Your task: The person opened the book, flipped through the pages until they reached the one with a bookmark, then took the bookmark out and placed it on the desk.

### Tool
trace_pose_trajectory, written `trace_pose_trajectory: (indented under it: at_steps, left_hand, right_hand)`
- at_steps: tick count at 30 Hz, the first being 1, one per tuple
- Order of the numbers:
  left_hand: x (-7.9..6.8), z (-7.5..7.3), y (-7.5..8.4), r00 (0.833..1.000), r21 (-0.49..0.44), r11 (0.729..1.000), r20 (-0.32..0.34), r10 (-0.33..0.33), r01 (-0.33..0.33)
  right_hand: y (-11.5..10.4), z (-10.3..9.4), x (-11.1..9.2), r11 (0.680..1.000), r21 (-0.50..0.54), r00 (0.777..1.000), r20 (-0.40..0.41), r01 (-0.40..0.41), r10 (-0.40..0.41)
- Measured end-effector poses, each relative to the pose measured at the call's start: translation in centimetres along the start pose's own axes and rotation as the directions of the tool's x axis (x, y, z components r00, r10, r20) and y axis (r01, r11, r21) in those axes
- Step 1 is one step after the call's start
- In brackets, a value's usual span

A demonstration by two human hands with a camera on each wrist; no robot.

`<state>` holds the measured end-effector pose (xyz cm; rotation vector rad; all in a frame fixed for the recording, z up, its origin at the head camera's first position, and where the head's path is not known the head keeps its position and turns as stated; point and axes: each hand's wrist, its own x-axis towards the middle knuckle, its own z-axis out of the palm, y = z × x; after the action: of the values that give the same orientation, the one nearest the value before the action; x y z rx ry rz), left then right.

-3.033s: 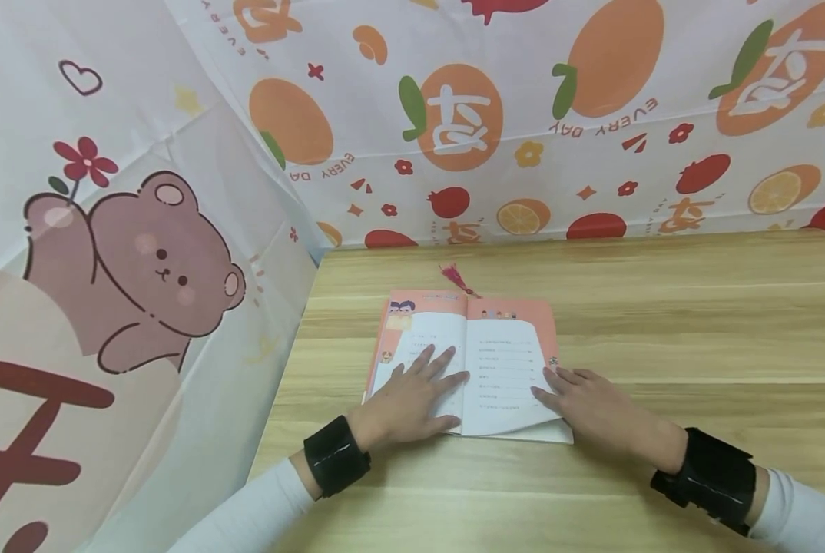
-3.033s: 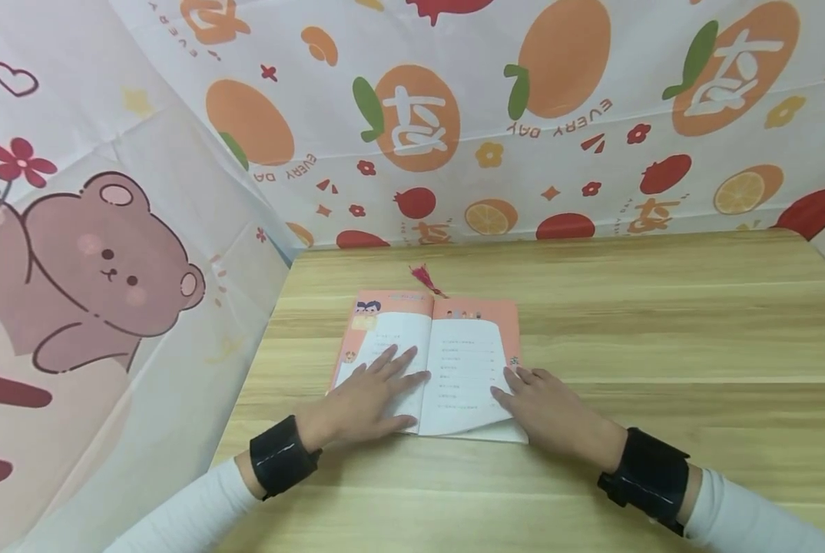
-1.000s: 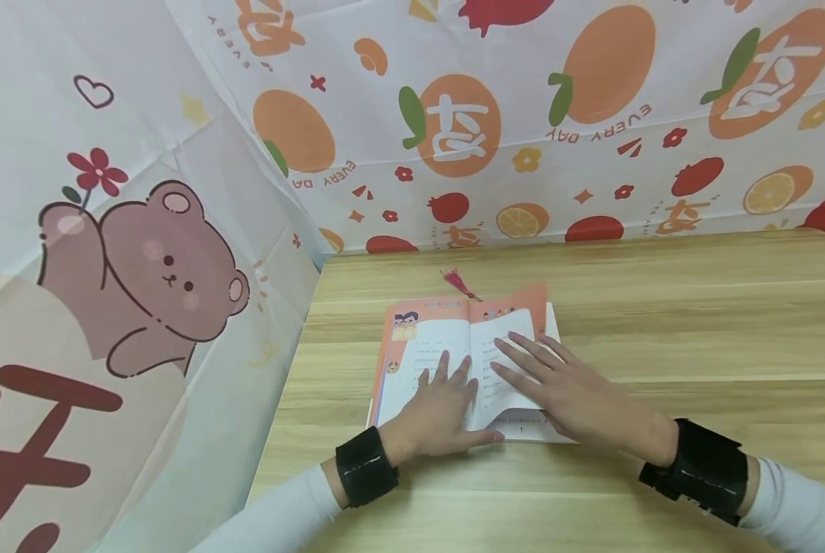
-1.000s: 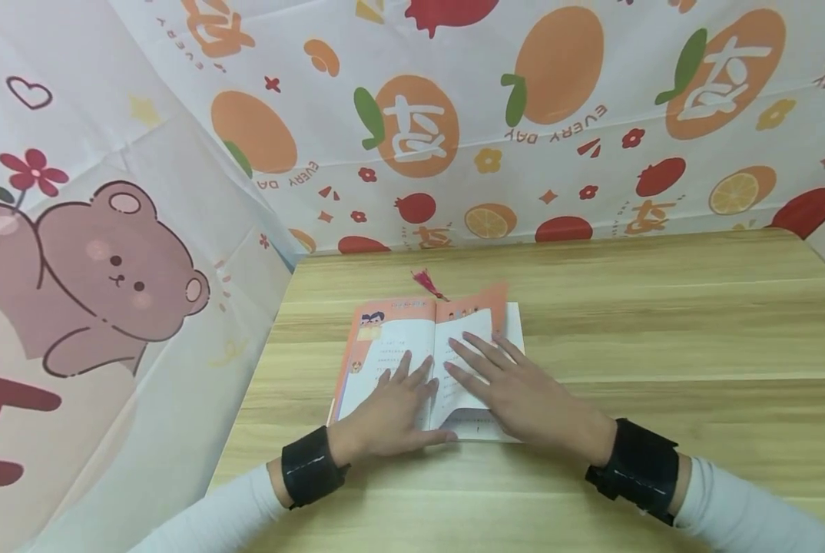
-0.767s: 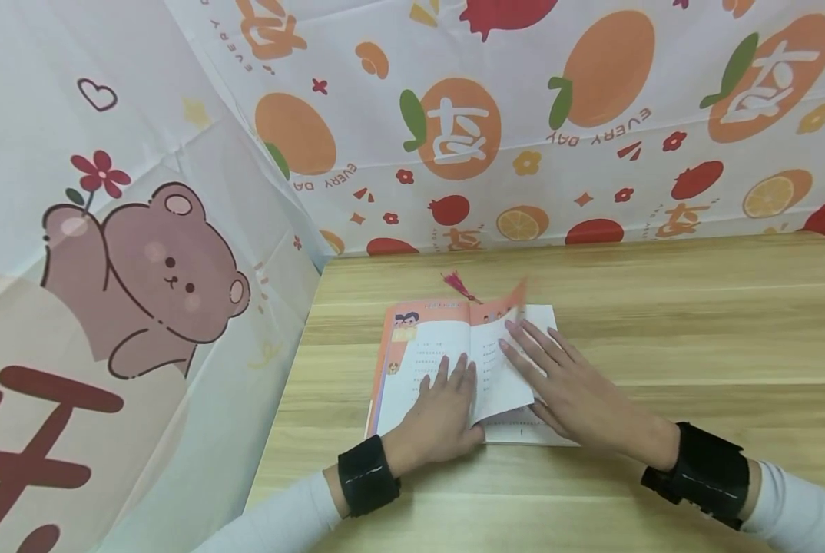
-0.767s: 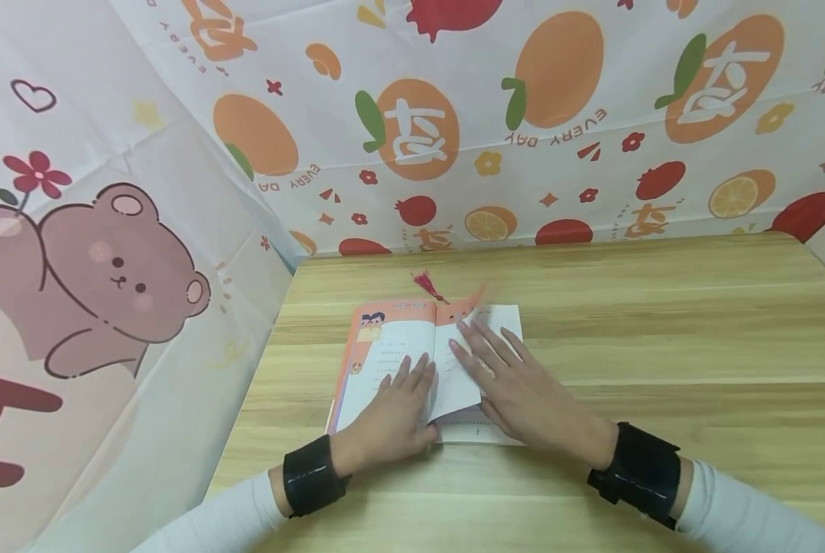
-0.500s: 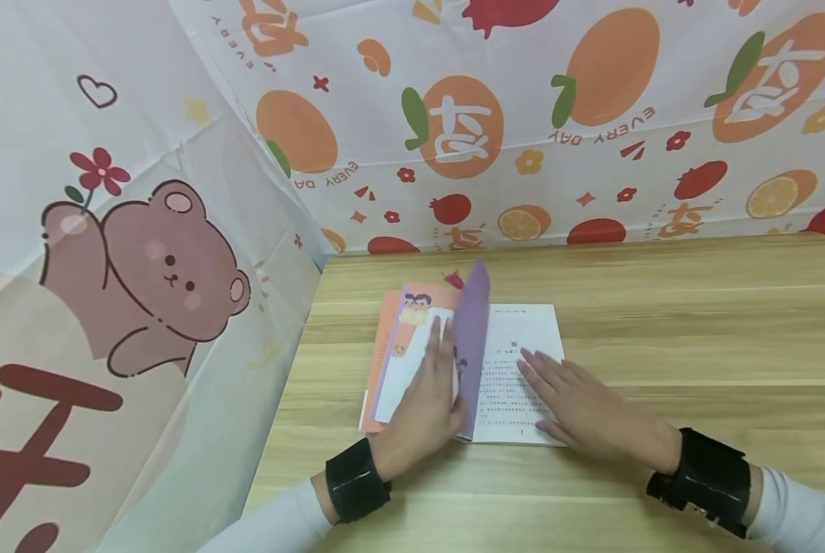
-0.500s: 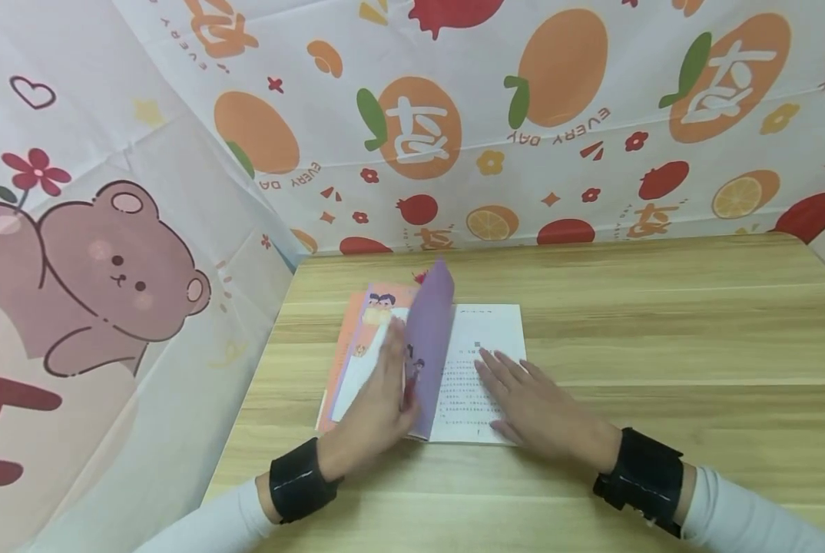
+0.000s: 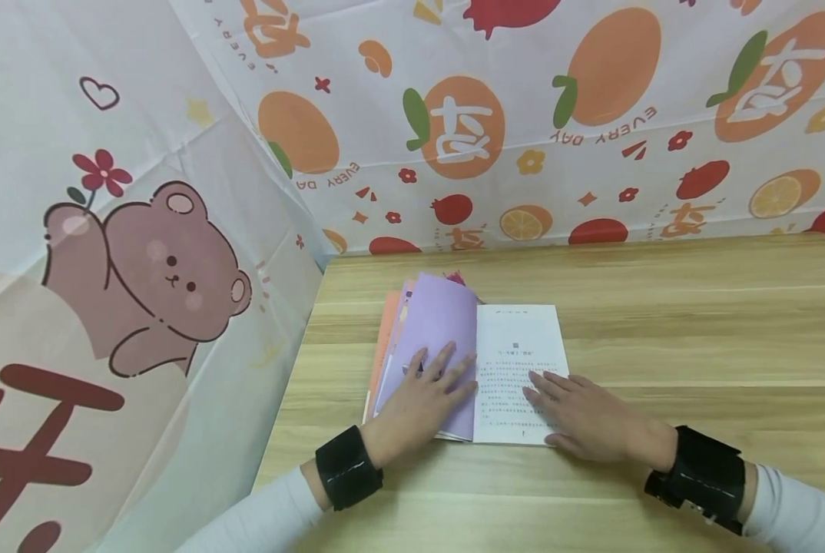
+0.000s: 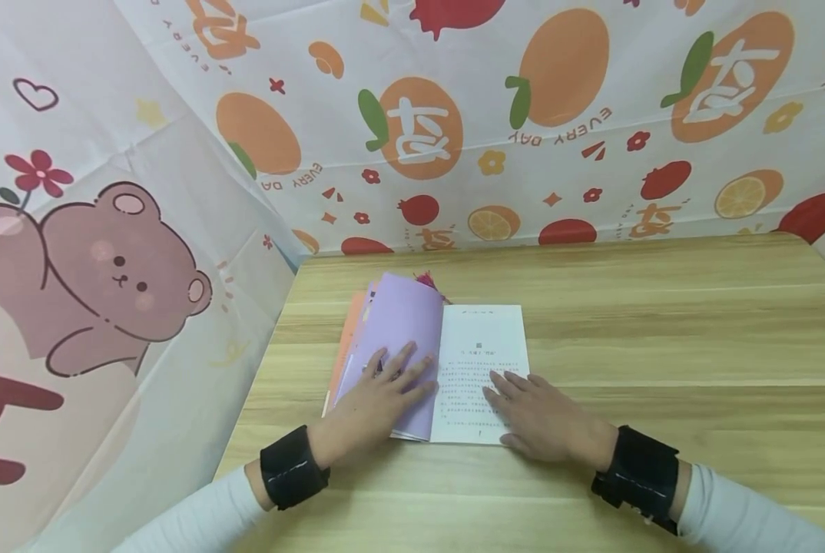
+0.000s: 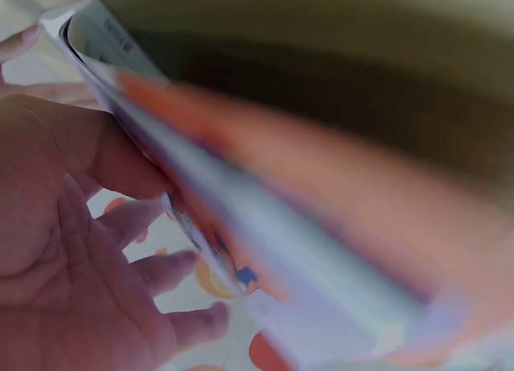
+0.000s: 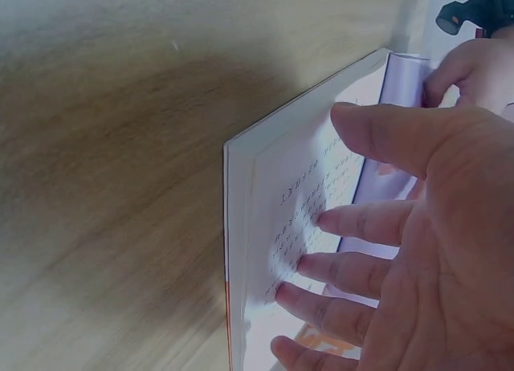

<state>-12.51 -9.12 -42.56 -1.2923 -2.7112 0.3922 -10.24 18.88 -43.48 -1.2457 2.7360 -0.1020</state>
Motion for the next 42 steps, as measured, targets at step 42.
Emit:
trace_pose_trajectory:
  at_steps: [42]
  left_hand:
    - [2.0, -1.2, 0.7, 0.949, -0.510, 0.805, 0.235, -0.209, 0.304]
  right_hand:
    - [1.0, -1.3, 0.9, 0.997, 0.033, 0.994, -0.075, 0.076, -0.074]
